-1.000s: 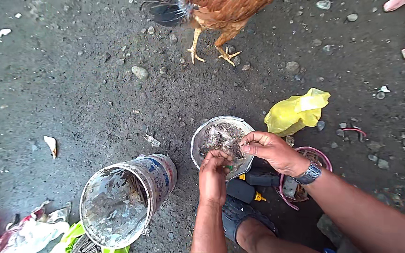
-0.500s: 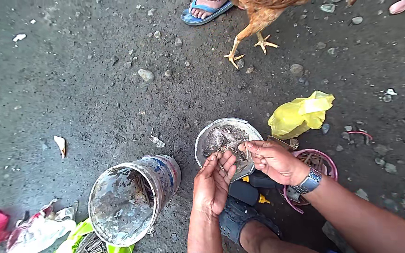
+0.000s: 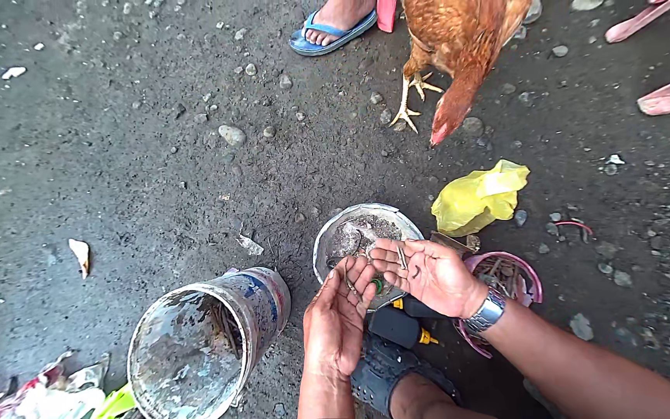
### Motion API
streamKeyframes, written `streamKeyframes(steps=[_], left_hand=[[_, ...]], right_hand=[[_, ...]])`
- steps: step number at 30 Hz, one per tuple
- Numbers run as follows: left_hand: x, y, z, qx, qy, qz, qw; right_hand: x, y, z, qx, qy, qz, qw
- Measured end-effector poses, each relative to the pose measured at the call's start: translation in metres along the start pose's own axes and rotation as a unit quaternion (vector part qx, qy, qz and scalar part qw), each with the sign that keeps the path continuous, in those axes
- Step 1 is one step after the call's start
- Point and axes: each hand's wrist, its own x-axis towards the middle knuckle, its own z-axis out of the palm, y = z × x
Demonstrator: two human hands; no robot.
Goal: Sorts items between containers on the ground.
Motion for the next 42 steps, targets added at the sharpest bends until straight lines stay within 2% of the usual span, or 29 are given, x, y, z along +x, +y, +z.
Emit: streamKeyframes(steps=[3, 20, 22, 24, 27, 29, 31, 34, 38, 40, 42], left_hand=[[-0.001, 0.003, -0.001, -0.001, -0.002, -0.001, 1.0], [-0.006, 0.0, -0.005, -0.055, -0.029, -0.024, 0.998], [-0.009, -0.001, 0.001, 0.01, -0.04, 0.001, 0.999], [-0.013, -0.005, 0.011, 0.165, -0.053, 0.043, 0.984], [-0.012, -0.011, 0.019, 0.404, -0.09, 0.088, 0.906], [-0.012, -0.012, 0.019, 0.462, -0.086, 0.098, 0.877], [-0.015, -0.011, 0.017, 0.475, -0.079, 0.095, 0.871], [-0.024, -0.006, 0.015, 0.431, -0.091, 0.078, 0.894], [-0.033, 0.003, 0.011, 0.156, -0.102, 0.005, 0.983], [-0.034, 0.006, 0.006, 0.039, -0.095, -0.016, 0.995], [-0.033, 0.007, 0.001, -0.021, -0.095, -0.024, 0.995]], right_hand=[[-0.001, -0.001, -0.001, -0.003, -0.024, -0.001, 1.0], [-0.001, 0.003, 0.004, -0.044, -0.021, -0.01, 0.999], [0.0, 0.006, 0.006, -0.053, -0.008, -0.013, 0.998], [0.002, 0.012, 0.008, -0.064, -0.009, -0.015, 0.998], [0.008, 0.023, 0.01, -0.041, -0.008, -0.008, 0.999], [0.011, 0.028, 0.015, -0.01, 0.005, -0.006, 1.0], [0.012, 0.031, 0.019, 0.013, 0.018, 0.003, 1.0], [0.012, 0.033, 0.023, 0.037, 0.032, 0.024, 0.998], [0.012, 0.032, 0.023, 0.052, 0.019, 0.024, 0.998], [0.011, 0.03, 0.024, 0.06, 0.023, 0.02, 0.998], [0.01, 0.03, 0.024, 0.063, 0.027, 0.018, 0.997]])
